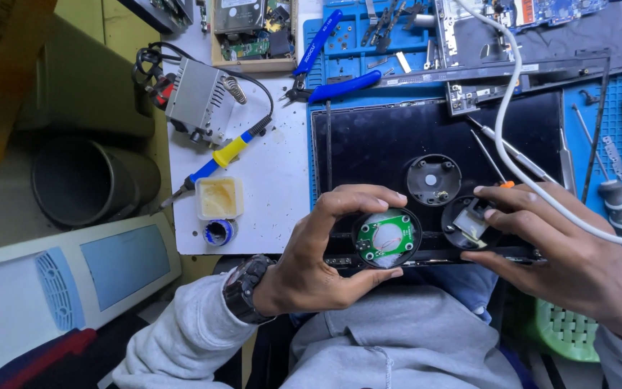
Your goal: Assembling a small circular electronic component by fitting plastic housing parts together with internal components and padding.
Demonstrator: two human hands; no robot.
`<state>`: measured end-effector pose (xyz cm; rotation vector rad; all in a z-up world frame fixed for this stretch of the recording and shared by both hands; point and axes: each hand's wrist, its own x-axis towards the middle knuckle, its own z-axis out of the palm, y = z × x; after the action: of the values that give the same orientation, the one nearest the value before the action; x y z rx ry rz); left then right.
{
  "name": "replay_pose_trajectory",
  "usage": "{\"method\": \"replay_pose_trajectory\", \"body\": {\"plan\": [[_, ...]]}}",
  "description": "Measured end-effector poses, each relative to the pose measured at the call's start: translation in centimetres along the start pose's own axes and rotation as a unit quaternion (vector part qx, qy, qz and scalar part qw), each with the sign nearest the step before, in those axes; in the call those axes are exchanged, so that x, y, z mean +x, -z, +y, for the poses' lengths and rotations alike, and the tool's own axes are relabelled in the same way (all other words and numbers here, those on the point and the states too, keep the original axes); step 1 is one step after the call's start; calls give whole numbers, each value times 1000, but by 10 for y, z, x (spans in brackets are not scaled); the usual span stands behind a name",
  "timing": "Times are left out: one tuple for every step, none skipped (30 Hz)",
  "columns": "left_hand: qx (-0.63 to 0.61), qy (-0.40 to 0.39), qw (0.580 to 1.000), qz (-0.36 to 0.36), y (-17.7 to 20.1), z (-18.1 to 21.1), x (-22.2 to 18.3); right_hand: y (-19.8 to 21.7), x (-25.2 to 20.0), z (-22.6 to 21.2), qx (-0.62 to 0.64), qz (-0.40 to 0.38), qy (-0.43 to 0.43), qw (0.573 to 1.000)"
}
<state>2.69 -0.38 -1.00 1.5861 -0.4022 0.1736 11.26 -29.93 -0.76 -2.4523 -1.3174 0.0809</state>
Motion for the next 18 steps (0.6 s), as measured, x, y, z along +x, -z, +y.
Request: {"method": "replay_pose_trajectory", "body": {"plan": [[0,2,1000,0,0,-1,0,1,0,-1,2,-1,0,1000],[-5,3,1000,0,0,-1,-1,2,0,-2,-5,-11,-23,1000],[-10,3,1000,1,0,-2,-1,3,1,-2,-12,-20,-45,999],[-8,3,1000,3,0,-1,-1,-1,-2,2,-11,-21,-43,999],[-9,4,1000,4,0,-1,-1,-5,-4,7,-38,-31,-43,998],[-10,5,1000,5,0,-1,-1,-9,-7,11,-65,-41,-43,996],[-10,6,1000,6,0,0,-1,-9,-6,12,-63,-42,-42,996],[-12,10,1000,7,0,0,-1,-10,-5,13,-77,-48,-31,995],[-15,13,1000,8,0,1,-1,-10,-4,14,-91,-54,-19,994],[-15,15,1000,9,0,1,-2,-10,-5,13,-89,-54,-18,994],[-21,19,1000,7,0,1,-1,-10,-5,13,-99,-58,-22,993],[-28,24,999,5,0,1,-1,-9,-5,12,-109,-62,-25,992],[-27,23,999,6,0,2,-1,-7,-2,9,-110,-62,-24,992],[-28,30,999,7,0,2,0,-4,0,5,-102,-40,-30,994],[-31,39,999,7,0,3,0,-2,1,0,-92,-19,-38,995],[-31,40,999,7,0,4,0,4,4,-4,-91,-19,-39,995],[-37,44,998,5,0,4,1,10,6,-10,-69,-7,-36,997],[-42,48,998,4,-1,5,1,17,8,-15,-48,5,-33,998]]}}
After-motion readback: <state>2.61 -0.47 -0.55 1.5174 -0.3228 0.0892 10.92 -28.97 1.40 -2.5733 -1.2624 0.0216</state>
